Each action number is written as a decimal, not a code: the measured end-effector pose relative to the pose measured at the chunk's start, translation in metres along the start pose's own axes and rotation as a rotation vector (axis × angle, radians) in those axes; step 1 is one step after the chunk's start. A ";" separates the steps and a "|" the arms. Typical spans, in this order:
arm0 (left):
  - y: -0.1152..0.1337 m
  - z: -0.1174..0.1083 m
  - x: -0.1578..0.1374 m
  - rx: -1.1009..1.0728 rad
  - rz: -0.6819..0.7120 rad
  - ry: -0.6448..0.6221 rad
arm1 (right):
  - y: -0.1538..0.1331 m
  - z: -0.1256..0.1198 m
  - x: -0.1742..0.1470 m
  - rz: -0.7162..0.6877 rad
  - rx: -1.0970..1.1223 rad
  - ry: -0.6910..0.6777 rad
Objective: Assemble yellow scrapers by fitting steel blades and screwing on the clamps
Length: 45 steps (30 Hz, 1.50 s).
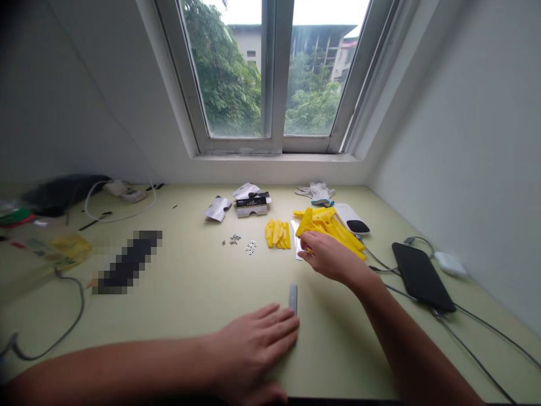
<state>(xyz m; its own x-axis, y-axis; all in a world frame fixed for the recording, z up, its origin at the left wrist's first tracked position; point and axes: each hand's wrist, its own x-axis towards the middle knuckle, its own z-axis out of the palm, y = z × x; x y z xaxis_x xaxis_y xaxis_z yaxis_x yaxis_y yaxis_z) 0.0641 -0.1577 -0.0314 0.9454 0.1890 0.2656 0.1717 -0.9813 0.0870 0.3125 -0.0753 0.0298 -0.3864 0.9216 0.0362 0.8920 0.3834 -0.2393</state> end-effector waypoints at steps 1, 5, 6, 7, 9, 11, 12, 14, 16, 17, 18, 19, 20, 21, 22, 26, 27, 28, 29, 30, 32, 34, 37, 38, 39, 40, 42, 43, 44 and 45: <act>0.006 0.002 -0.003 0.040 0.046 0.015 | 0.001 0.001 0.001 -0.003 0.005 0.004; 0.024 0.016 -0.015 0.121 0.111 0.163 | 0.002 0.004 0.003 0.008 0.014 0.033; 0.027 0.019 -0.018 0.115 0.115 0.194 | 0.003 0.004 0.003 0.016 0.014 0.040; 0.030 0.021 -0.020 0.108 0.129 0.214 | 0.003 0.004 0.004 0.022 0.013 0.045; 0.031 0.019 -0.023 0.096 0.171 0.230 | 0.006 0.003 0.004 0.032 0.003 0.064; 0.025 0.011 -0.019 0.090 0.212 0.242 | 0.010 0.002 0.005 0.040 -0.023 0.102; 0.019 0.006 -0.014 0.087 0.230 0.255 | 0.012 0.001 0.006 0.049 -0.047 0.134; -0.002 -0.003 0.003 0.092 0.274 0.263 | 0.018 0.002 0.007 0.084 -0.122 0.206; -0.032 -0.006 0.027 0.106 0.252 0.288 | 0.024 0.004 0.009 0.160 -0.217 0.257; -0.049 -0.005 0.040 0.118 0.227 0.296 | 0.026 0.005 0.010 0.210 -0.262 0.262; -0.065 -0.002 0.052 0.135 0.194 0.303 | 0.028 0.006 0.011 0.265 -0.301 0.252; -0.080 0.002 0.063 0.155 0.158 0.309 | 0.029 0.007 0.012 0.315 -0.332 0.228; -0.094 0.007 0.072 0.180 0.135 0.308 | 0.030 0.008 0.014 0.353 -0.356 0.198; -0.104 0.012 0.080 0.206 0.113 0.305 | 0.030 0.008 0.014 0.380 -0.373 0.166; -0.112 0.017 0.086 0.234 0.103 0.299 | 0.029 0.009 0.015 0.397 -0.385 0.139; -0.123 0.032 0.097 0.343 0.126 0.280 | 0.022 0.007 0.017 0.435 -0.406 0.101; -0.123 0.034 0.098 0.358 0.129 0.287 | 0.021 0.005 0.016 0.441 -0.407 0.109; -0.123 0.035 0.099 0.369 0.129 0.300 | 0.020 0.002 0.016 0.445 -0.406 0.126; -0.123 0.035 0.100 0.375 0.123 0.320 | 0.021 -0.001 0.015 0.454 -0.402 0.150; -0.124 0.035 0.102 0.378 0.115 0.337 | 0.022 -0.004 0.013 0.468 -0.396 0.180; -0.126 0.035 0.105 0.377 0.109 0.354 | 0.029 -0.011 0.010 0.525 -0.386 0.238; -0.130 0.034 0.110 0.362 0.116 0.338 | 0.041 -0.017 0.007 0.616 -0.378 0.263; -0.135 0.031 0.119 0.351 0.122 0.281 | 0.061 -0.020 0.005 0.714 -0.338 0.267; -0.137 0.029 0.122 0.361 0.116 0.255 | 0.068 -0.019 0.005 0.722 -0.316 0.267; -0.138 0.027 0.124 0.374 0.108 0.220 | 0.073 -0.018 0.006 0.724 -0.297 0.265; -0.140 0.025 0.126 0.385 0.096 0.179 | 0.077 -0.017 0.006 0.723 -0.283 0.258; -0.142 0.023 0.129 0.394 0.063 0.105 | 0.082 -0.013 0.008 0.720 -0.270 0.235; -0.143 0.022 0.129 0.390 0.046 0.080 | 0.083 -0.011 0.009 0.716 -0.268 0.222; -0.144 0.022 0.129 0.385 0.031 0.062 | 0.083 -0.009 0.010 0.710 -0.267 0.212; -0.145 0.023 0.128 0.381 0.018 0.051 | 0.083 -0.008 0.011 0.702 -0.265 0.204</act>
<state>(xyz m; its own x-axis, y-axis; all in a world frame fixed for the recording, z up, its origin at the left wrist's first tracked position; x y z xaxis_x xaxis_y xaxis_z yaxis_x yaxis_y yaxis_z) 0.1661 0.0074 -0.0317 0.9358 0.1639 0.3120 0.2551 -0.9259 -0.2786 0.3841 -0.0324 0.0179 0.3174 0.9370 0.1458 0.9482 -0.3160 -0.0328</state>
